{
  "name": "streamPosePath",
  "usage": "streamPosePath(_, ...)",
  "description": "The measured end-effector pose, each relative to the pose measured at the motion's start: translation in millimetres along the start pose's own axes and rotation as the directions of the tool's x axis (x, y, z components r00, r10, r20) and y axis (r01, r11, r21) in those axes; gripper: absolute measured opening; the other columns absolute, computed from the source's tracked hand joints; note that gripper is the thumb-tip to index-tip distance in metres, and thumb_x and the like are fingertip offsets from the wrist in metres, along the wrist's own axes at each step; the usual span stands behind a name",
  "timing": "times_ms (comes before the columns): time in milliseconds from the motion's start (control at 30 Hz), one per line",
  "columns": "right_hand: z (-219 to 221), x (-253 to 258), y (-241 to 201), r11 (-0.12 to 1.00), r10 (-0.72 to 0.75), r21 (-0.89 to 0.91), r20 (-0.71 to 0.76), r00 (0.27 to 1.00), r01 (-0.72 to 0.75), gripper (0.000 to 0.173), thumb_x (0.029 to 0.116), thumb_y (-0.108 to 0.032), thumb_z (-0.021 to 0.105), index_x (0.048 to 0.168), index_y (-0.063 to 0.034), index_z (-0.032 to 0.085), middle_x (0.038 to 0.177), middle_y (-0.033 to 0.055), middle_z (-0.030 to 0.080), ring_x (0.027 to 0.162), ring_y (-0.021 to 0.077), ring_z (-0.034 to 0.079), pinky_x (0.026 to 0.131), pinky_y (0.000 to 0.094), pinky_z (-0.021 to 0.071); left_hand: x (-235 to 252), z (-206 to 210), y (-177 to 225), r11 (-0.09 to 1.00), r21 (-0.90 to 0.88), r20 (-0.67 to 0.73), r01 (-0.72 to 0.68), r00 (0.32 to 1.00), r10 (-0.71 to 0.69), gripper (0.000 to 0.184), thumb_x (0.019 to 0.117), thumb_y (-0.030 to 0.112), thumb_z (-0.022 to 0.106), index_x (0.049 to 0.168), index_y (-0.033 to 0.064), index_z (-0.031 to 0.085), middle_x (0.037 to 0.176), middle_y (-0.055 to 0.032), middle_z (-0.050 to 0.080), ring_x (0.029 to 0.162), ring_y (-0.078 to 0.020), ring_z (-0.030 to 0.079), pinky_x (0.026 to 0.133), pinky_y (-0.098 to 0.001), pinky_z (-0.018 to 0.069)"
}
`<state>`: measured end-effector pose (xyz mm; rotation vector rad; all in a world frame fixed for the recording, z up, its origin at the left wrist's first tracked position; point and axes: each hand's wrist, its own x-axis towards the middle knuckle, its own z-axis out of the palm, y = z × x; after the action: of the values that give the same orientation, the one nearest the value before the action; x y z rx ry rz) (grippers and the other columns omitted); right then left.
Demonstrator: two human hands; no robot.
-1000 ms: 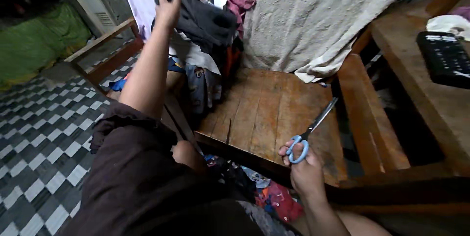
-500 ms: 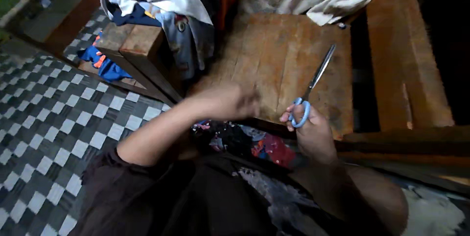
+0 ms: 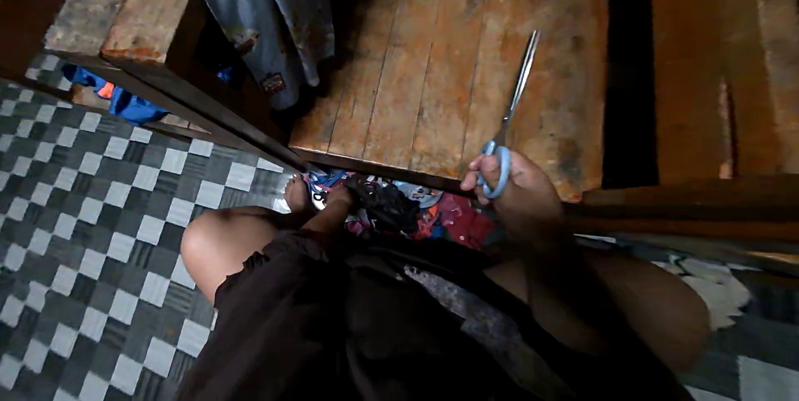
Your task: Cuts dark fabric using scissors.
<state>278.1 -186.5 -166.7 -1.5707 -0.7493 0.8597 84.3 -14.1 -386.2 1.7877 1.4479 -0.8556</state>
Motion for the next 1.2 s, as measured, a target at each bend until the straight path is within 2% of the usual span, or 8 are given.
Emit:
streamPosePath(133, -1.2, -3.9, 2.1, 0.999, 0.028, -0.021, -0.019, 0.999, -0.029, 0.013, 0.1051, -0.017, 0.047, 0.1, -0.0101, 0.056, 0.073, -0.0133, 0.063, 0.059, -0.0063, 0.055, 0.057, 0.011, 0.046, 30.1, 15.4, -38.4, 0.999, -0.04, 0.043, 0.023, 0.999, -0.021, 0.072, 0.094, 0.036, 0.071, 0.145, -0.0071, 0.046, 0.149, -0.0294, 0.046, 0.139, -0.0434, 0.045, 0.114, -0.0576, 0.0382)
streamPosePath(300, -4.5, -6.0, 3.0, 0.994, 0.083, -0.073, -0.03, 0.996, -0.085, 0.015, 0.105, -0.022, 0.049, 0.099, -0.0108, 0.057, 0.071, -0.0129, 0.061, 0.059, -0.0063, 0.054, 0.057, 0.0122, 0.0461, 21.8, 5.2, -26.1, 0.962, -0.263, 0.031, -0.069, 0.996, 0.08, 0.044, 0.1017, 0.026, 0.059, 0.136, -0.0008, 0.059, 0.137, -0.0249, 0.059, 0.131, -0.0389, 0.055, 0.111, -0.0568, 0.0415)
streamPosePath(500, -5.5, -5.0, 1.9, 0.989, 0.051, -0.133, -0.072, 0.996, -0.061, 0.015, 0.1045, -0.025, 0.055, 0.102, -0.011, 0.058, 0.071, -0.0116, 0.062, 0.056, -0.0054, 0.053, 0.054, 0.0133, 0.0452, -19.2, -24.1, 0.7, 0.473, -0.871, -0.039, -0.133, 0.978, 0.203, 0.036, 0.1118, 0.025, 0.038, 0.139, 0.0033, 0.047, 0.113, -0.0155, 0.062, 0.097, -0.0226, 0.062, 0.086, -0.043, 0.0538)
streamPosePath(600, -4.8, -6.1, -1.9, 0.991, 0.059, -0.118, -0.067, 0.996, -0.066, 0.014, 0.1048, -0.024, 0.055, 0.105, -0.0101, 0.058, 0.072, -0.0099, 0.061, 0.056, -0.0045, 0.052, 0.054, 0.014, 0.0441, -59.5, -50.1, 12.4, 0.666, -0.697, -0.011, -0.266, 0.932, 0.361, 0.03, 0.1079, 0.023, 0.049, 0.125, -0.0006, 0.059, 0.101, -0.0115, 0.065, 0.086, -0.0168, 0.064, 0.081, -0.0371, 0.0551)
streamPosePath(667, -3.7, -6.8, -3.1, 0.992, 0.053, -0.109, -0.038, 0.998, -0.057, 0.014, 0.1052, -0.024, 0.055, 0.105, -0.0101, 0.057, 0.072, -0.0093, 0.061, 0.055, -0.0043, 0.05, 0.052, 0.0136, 0.042, -88.8, -66.2, 12.0, 0.863, -0.19, 0.049, -0.468, 0.873, 0.485, 0.031, 0.1029, 0.017, 0.06, 0.124, -0.005, 0.062, 0.111, -0.0218, 0.067, 0.102, -0.0308, 0.065, 0.095, -0.0512, 0.0513)
streamPosePath(767, -1.5, -7.9, -2.2, 0.991, 0.044, -0.125, -0.008, 0.999, -0.044, 0.016, 0.1056, -0.024, 0.054, 0.105, -0.0091, 0.056, 0.072, -0.0079, 0.061, 0.055, -0.0034, 0.05, 0.053, 0.014, 0.041, -146.3, -79.4, 16.0, 0.882, 0.345, 0.03, -0.321, 0.943, 0.331, 0.032, 0.0994, 0.02, 0.062, 0.125, 0.0015, 0.064, 0.12, -0.0269, 0.066, 0.115, -0.0476, 0.062, 0.094, -0.0697, 0.0467)
streamPosePath(1000, 5.1, -19.7, -2.8, 0.993, 0.085, -0.092, 0.131, 0.988, -0.073, 0.027, 0.0932, -0.009, 0.072, 0.113, -0.0052, 0.055, 0.09, 0.0014, 0.065, 0.073, 0.0054, 0.061, 0.065, 0.024, 0.0521, -194.8, -88.4, -24.0, 0.853, 0.02, -0.312, -0.522, 0.807, 0.501, 0.023, 0.1038, 0.022, 0.06, 0.113, 0.0019, 0.067, 0.099, -0.0202, 0.069, 0.094, -0.0378, 0.067, 0.087, -0.0655, 0.049)
streamPosePath(1200, 21.0, -35.6, -0.8, 0.995, 0.089, 0.025, 0.294, 0.952, -0.101, 0.056, 0.0813, 0.002, 0.079, 0.127, -0.0046, 0.047, 0.113, 0.0079, 0.064, 0.086, 0.013, 0.069, 0.076, 0.0303, 0.0591, -241.5, -76.6, -13.6, 0.545, -0.428, -0.434, -0.72, 0.693, 0.575, 0.016, 0.1056, 0.018, 0.056, 0.097, 0.0079, 0.064, 0.077, 0.0013, 0.06, 0.066, -0.004, 0.055, 0.063, -0.0236, 0.0484)
